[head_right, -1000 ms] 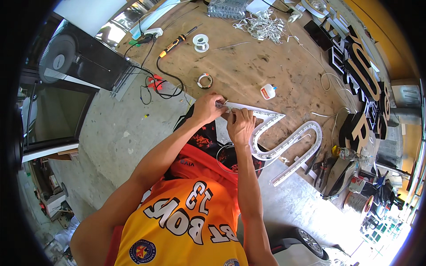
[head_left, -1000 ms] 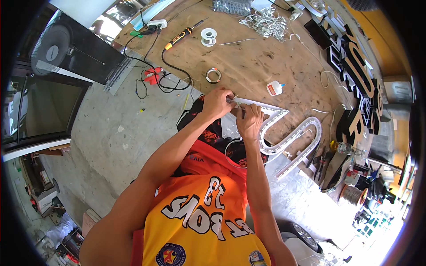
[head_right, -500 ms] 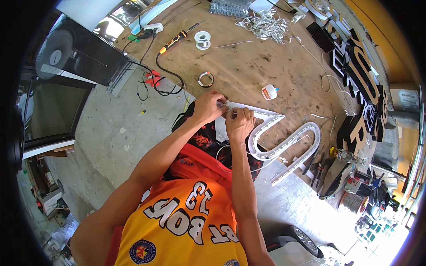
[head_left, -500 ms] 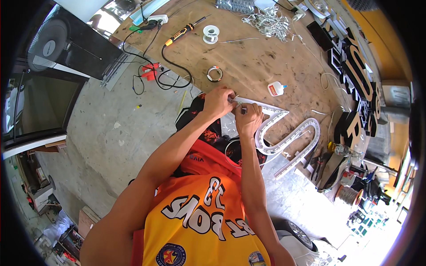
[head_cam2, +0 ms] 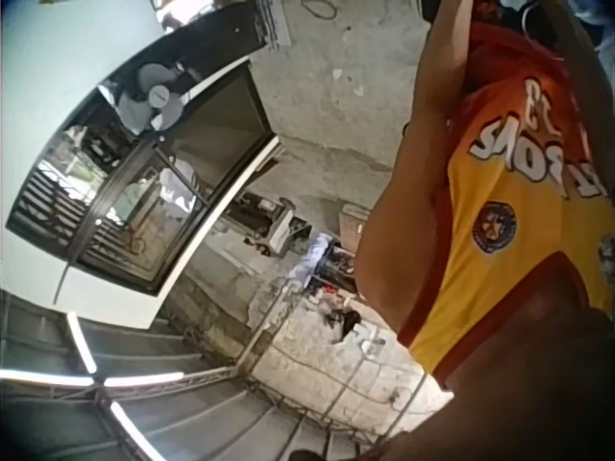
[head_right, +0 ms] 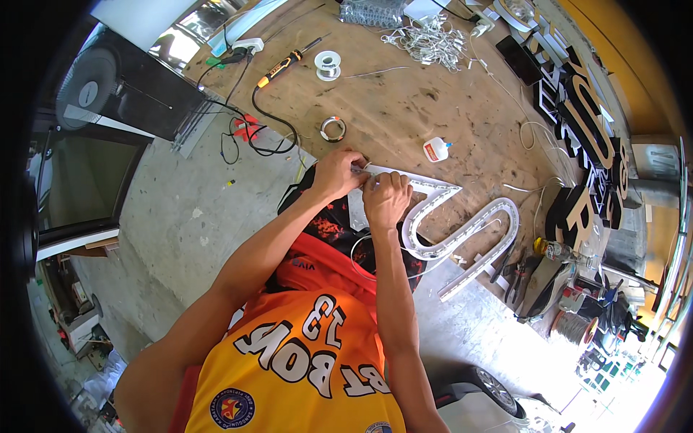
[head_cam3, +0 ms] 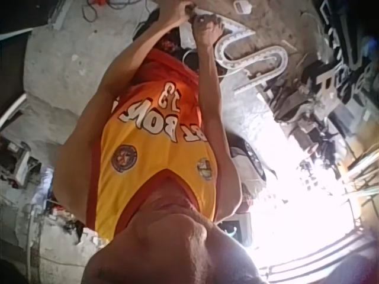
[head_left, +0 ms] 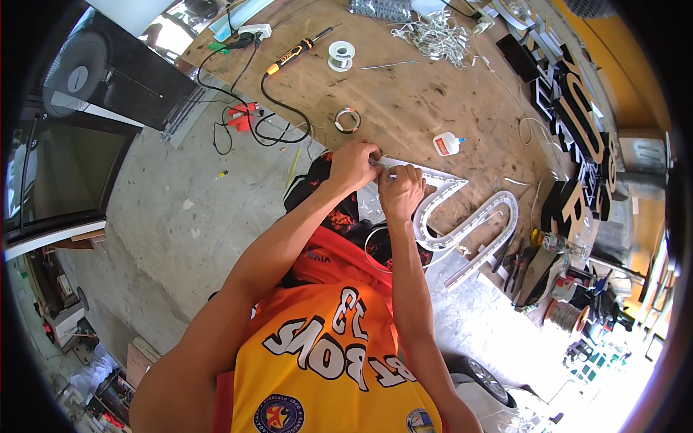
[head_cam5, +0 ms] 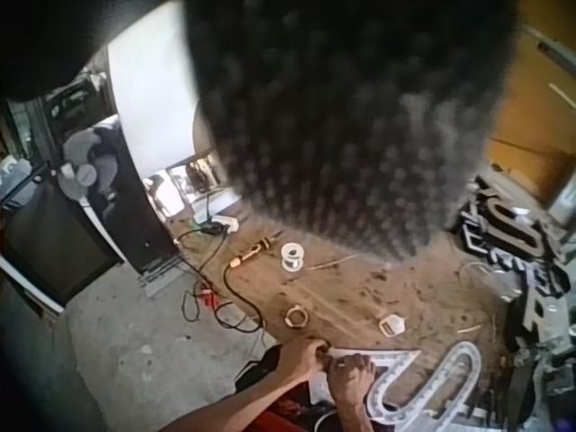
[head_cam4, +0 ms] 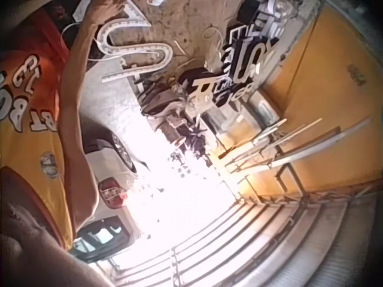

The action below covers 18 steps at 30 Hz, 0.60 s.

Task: Assembling and wiring components for a custom LED neon sign on a workbench.

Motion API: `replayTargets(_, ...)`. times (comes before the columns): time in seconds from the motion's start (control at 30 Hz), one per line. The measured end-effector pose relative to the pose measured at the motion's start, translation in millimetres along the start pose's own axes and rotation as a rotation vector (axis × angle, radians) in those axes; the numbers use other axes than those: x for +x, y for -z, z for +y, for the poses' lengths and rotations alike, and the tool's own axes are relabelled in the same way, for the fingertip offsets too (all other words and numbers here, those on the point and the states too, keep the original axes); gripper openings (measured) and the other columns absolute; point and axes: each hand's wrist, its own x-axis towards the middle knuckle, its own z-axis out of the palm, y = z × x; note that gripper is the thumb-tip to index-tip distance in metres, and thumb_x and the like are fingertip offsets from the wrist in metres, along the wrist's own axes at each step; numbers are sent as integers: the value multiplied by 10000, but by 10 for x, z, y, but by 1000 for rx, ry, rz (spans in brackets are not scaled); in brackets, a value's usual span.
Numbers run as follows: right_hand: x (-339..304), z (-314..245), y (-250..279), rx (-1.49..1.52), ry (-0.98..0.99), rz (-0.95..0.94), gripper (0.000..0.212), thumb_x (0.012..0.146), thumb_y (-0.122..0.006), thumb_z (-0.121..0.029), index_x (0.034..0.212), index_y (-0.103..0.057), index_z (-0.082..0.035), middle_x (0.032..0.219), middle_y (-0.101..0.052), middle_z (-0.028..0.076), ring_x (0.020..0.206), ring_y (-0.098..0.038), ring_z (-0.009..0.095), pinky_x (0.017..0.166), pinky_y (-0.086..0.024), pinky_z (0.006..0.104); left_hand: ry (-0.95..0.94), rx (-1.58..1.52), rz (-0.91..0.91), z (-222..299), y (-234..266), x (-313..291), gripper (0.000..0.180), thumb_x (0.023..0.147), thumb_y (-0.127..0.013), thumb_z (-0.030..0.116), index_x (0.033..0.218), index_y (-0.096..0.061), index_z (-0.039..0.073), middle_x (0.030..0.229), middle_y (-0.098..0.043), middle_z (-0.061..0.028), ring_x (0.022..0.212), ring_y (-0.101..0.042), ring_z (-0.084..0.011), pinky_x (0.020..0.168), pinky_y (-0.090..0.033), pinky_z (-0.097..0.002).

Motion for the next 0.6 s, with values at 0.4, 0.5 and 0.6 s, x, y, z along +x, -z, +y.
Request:
replayTargets(0.4, -87, 152, 172, 280, 26, -21, 176, 738, -707, -18, 912, -729, -9, 854, -674, 134, 821, -627, 326, 754, -508, 431, 22, 12, -32, 26, 28, 5, 219, 696, -804, 208, 867, -721, 98, 893, -675, -76, 893, -676, -296, 765, -542, -413)
replayTargets(0.5, -84, 167, 177, 289, 68, 4, 195, 740, -704, 0, 934, -725, -5, 863, -675, 137, 821, -631, 322, 759, -513, 427, 25, 41, -54, 31, 44, 13, 263, 702, -816, 232, 907, -731, 90, 916, -693, -84, 863, -686, -305, 748, -541, -408)
replayTargets(0.6, -67, 173, 181, 285, 115, 6, 202, 742, -704, 3, 944, -720, -4, 868, -676, 136, 821, -635, 317, 763, -513, 425, 22, 45, -56, 37, 48, 1, 260, 698, -813, 232, 900, -730, 90, 910, -694, -80, 864, -686, -303, 747, -542, -407)
